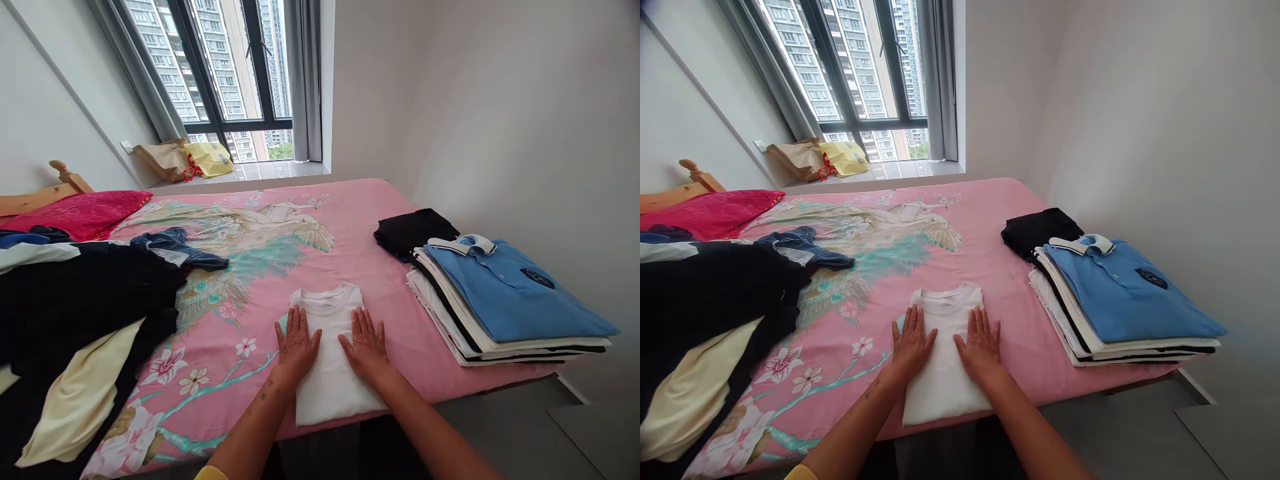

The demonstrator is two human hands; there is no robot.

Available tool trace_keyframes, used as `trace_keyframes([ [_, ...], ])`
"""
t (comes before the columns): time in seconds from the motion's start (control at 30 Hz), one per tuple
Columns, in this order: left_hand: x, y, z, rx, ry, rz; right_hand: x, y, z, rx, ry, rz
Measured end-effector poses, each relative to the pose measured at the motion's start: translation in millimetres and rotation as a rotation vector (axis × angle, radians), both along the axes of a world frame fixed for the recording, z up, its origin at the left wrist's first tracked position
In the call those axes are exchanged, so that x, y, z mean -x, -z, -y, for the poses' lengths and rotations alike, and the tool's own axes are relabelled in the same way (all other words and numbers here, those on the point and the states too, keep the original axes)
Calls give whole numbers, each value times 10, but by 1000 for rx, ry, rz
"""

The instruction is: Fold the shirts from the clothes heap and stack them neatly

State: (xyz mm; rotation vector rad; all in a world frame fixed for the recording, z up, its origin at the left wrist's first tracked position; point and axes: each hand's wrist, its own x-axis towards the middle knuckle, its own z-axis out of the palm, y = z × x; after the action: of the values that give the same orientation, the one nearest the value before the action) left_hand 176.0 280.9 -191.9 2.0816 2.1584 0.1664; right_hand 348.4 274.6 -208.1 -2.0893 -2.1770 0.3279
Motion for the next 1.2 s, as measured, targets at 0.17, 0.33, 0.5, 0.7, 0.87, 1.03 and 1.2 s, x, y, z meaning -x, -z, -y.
trace_keyframes([
  [0.17,-16,68,-254,36,-41,31,66,51,-230,36,-50,-29],
  [0.33,71,240,-417,-5,-72,32,-31,94,-654,86,7,-34],
  [0.5,86,264,-415,-23,-69,26,-64,59,-795,112,23,-28],
  [0.7,23,62,-316,56,-88,25,7,-24,-499,137,27,5],
  [0.87,-154,35,187,-34,124,-42,-86,34,79,57,-42,-1],
  [1.03,55,103,636,13,96,-55,-481,99,503,38,-15,-7],
  [1.2,362,98,979,-12,52,-43,-825,294,988,-141,38,-59],
])
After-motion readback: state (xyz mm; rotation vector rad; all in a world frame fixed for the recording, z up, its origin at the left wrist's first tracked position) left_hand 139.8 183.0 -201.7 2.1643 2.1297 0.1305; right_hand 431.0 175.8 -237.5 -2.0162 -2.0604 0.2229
